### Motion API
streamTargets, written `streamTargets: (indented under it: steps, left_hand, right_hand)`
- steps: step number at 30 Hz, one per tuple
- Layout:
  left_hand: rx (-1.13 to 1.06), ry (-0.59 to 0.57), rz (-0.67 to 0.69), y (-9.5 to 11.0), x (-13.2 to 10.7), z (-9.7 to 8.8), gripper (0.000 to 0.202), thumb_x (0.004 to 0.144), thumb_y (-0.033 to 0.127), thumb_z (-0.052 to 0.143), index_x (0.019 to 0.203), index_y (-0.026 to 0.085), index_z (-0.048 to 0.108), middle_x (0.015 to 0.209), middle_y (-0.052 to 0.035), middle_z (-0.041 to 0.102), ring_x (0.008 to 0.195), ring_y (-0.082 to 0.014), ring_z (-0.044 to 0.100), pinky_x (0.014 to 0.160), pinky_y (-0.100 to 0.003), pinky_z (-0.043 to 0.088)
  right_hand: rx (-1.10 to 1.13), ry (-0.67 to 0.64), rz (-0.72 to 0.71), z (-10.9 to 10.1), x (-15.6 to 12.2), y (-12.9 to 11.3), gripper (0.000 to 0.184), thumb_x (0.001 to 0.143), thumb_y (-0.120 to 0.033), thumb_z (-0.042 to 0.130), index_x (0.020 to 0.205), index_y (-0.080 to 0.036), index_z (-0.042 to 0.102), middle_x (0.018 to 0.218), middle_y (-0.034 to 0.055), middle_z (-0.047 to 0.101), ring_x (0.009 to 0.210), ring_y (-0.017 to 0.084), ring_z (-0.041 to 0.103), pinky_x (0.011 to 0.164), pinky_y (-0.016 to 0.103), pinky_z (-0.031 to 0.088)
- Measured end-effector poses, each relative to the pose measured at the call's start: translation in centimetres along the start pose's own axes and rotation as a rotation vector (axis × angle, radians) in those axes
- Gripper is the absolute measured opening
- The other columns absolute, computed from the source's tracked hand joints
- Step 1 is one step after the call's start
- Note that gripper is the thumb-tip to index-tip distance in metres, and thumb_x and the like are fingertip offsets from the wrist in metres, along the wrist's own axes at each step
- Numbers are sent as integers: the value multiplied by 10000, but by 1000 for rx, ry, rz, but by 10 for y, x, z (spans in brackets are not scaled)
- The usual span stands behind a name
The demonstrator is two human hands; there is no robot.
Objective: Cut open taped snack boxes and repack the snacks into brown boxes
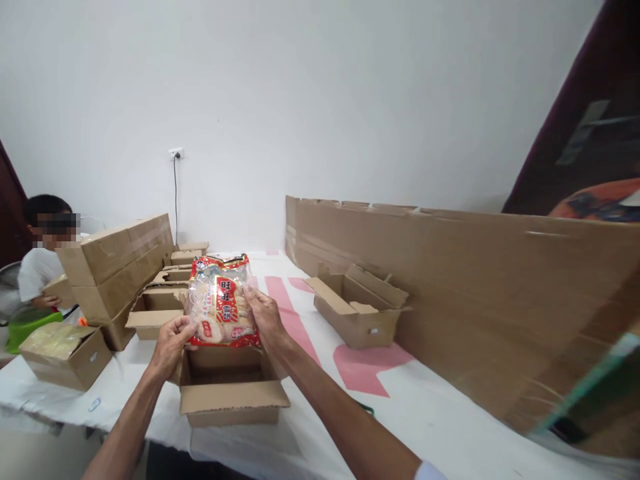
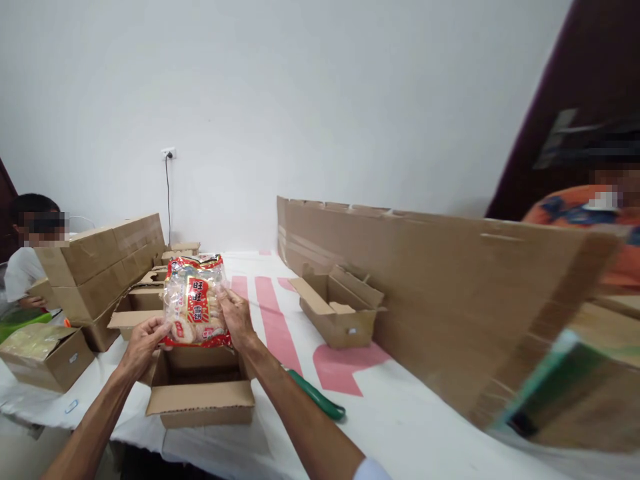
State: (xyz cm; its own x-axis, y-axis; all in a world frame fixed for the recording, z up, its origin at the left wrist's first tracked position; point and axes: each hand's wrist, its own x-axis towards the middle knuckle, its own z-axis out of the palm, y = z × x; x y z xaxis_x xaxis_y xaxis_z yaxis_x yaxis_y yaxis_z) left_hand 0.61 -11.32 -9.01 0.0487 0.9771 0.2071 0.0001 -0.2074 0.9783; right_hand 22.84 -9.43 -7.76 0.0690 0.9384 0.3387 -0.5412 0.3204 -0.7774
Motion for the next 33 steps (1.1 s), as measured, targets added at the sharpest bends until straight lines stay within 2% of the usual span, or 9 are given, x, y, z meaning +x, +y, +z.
streamTargets:
  steps: [5, 11, 16, 27, 33]
  left_hand:
    - [-5, 24, 12, -1, -2, -1, 553, 576, 621, 941, 761, 138, 745, 701, -27, 723, 611, -145, 658, 537, -224, 557]
    - [-17, -9, 30, -6, 0, -4, 524, 584, 593, 944, 712, 125, 744, 628, -21, 701, 542, -109, 592, 519, -201, 511]
    - [6, -23, 24, -11, -1, -8, 533, 611, 614, 924, 652, 137, 691, 601, -16, 677, 548, -108, 573, 533, -205, 510]
    - [-51, -65, -15, -21, 1, -18, 558, 610, 600, 934, 611, 156, 595, 576, 4, 630, 527, -93, 535, 538, -203, 491]
    - [-88, -56, -54, -22, 0, -18, 592, 550, 630, 952, 612, 164, 590, 597, 11, 624, 552, -102, 538, 539, -221, 529]
  right_hand:
    - [-13, -27, -18, -3, 6, -5, 460, 756, -650, 829, 832, -229, 658, 673, -40, 651, 523, 119, 547, 518, 268, 499]
    - [-184, 127, -116, -6, 19, -11, 587, 700, -772, 775, 659, -217, 589, 637, -2, 626, 570, 139, 521, 530, 278, 453]
    - [-256, 222, -119, -10, 26, -12, 621, 654, -768, 783, 551, -233, 485, 513, -34, 517, 514, 125, 425, 491, 282, 360]
    - [-203, 210, -129, -2, 30, -12, 561, 644, -697, 811, 561, -223, 524, 538, -30, 544, 537, 126, 444, 509, 275, 378]
    - [-171, 208, -130, -1, 28, -12, 536, 667, -648, 827, 562, -230, 510, 536, -34, 547, 535, 127, 450, 513, 277, 383]
